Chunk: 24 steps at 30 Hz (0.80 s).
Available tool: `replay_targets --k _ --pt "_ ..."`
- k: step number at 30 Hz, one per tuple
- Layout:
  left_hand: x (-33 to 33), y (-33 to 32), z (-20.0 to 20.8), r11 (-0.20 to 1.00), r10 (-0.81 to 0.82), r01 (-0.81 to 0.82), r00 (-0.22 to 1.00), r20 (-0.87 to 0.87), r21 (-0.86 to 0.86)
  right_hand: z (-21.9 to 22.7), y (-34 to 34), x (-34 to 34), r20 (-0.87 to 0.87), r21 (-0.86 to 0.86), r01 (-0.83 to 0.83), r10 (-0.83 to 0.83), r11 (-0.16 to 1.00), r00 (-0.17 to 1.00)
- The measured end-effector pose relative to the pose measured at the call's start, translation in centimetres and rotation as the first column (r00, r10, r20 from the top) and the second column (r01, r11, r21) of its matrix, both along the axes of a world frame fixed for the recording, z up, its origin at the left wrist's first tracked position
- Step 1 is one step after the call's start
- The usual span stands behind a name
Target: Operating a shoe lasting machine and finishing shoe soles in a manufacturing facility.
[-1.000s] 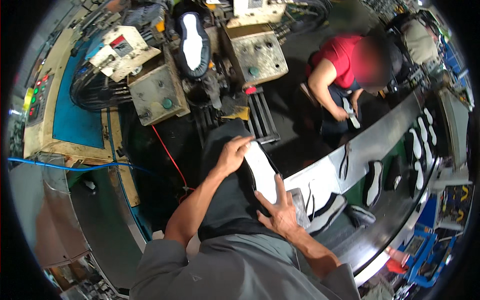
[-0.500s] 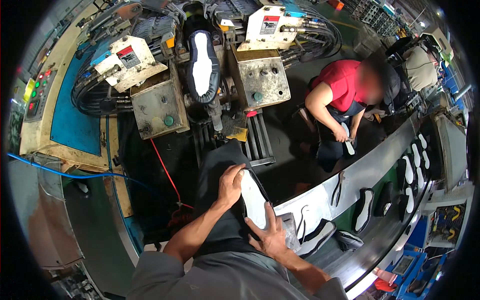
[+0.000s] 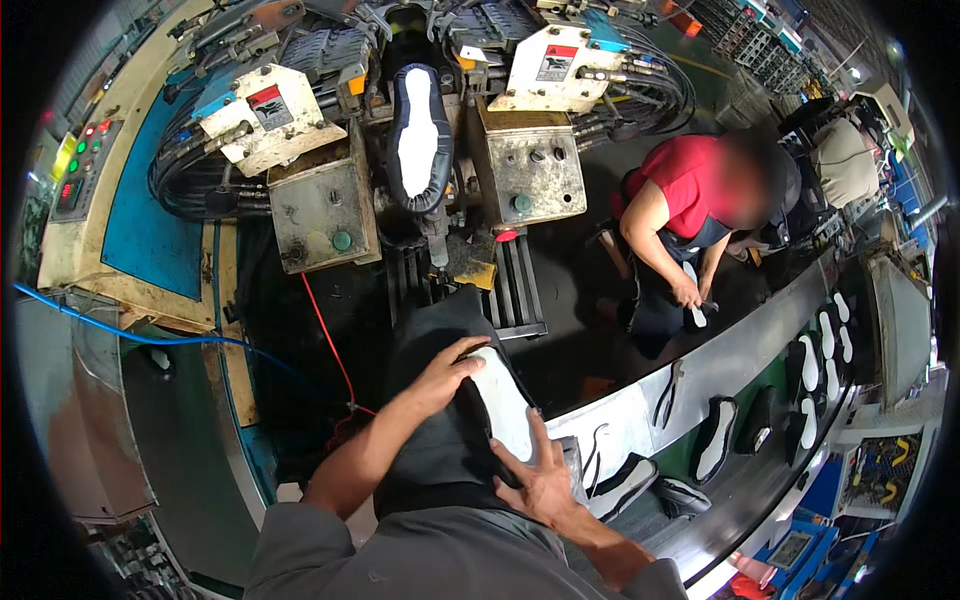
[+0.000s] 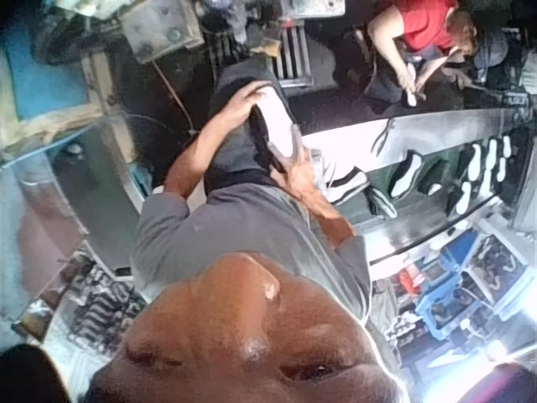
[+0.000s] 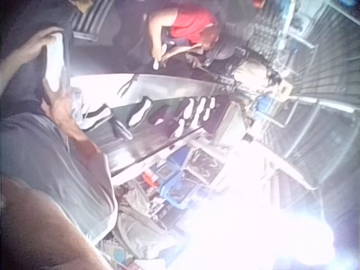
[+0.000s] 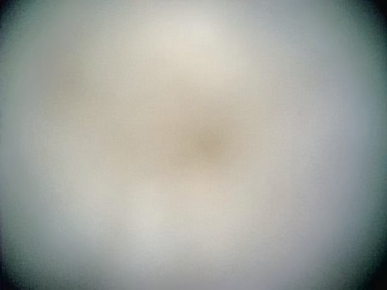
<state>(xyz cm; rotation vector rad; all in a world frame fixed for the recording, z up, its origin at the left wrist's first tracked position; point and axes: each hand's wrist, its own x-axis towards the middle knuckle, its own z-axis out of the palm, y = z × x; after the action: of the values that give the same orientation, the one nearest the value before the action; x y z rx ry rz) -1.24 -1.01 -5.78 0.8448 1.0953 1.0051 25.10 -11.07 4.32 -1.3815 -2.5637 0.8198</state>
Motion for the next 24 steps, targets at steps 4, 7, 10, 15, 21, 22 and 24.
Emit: replay_targets --k 4,7,10,15,21,22,24 --pt "-11.1 9.4 3.5 0.932 0.312 -0.199 0.866 -0.392 0.304 3.5 3.3 -0.5 -0.094 0.080 0.114 -0.106 0.990 0.990" --pt "-14.9 19.4 9.9 0.824 0.518 -0.543 0.838 0.174 0.162 6.3 7.8 -2.1 -0.126 0.180 0.196 -0.175 0.964 0.976" --pt "-17.9 25.2 13.5 0.920 0.337 -0.373 0.910 0.241 0.119 9.2 13.4 -6.0 -0.176 0.238 0.196 -0.156 0.952 0.972" --pt "-17.5 19.7 15.0 0.877 0.256 -0.329 0.937 0.239 0.350 11.1 23.7 -13.9 -0.170 0.445 0.114 -0.041 0.888 0.985" --pt "-19.0 2.7 14.0 0.912 0.147 -0.329 0.820 0.553 0.245 10.2 31.4 -22.2 -0.253 0.434 0.118 -0.005 0.893 0.967" --pt "-19.1 0.6 14.0 0.941 0.211 -0.331 0.730 0.650 0.066 9.5 32.0 -23.1 -0.258 0.435 0.112 0.005 0.894 0.966" --pt "-18.7 -2.9 12.1 0.893 0.266 -0.422 0.775 0.573 0.156 8.1 33.1 -24.4 -0.316 0.460 0.163 -0.010 0.873 0.949"
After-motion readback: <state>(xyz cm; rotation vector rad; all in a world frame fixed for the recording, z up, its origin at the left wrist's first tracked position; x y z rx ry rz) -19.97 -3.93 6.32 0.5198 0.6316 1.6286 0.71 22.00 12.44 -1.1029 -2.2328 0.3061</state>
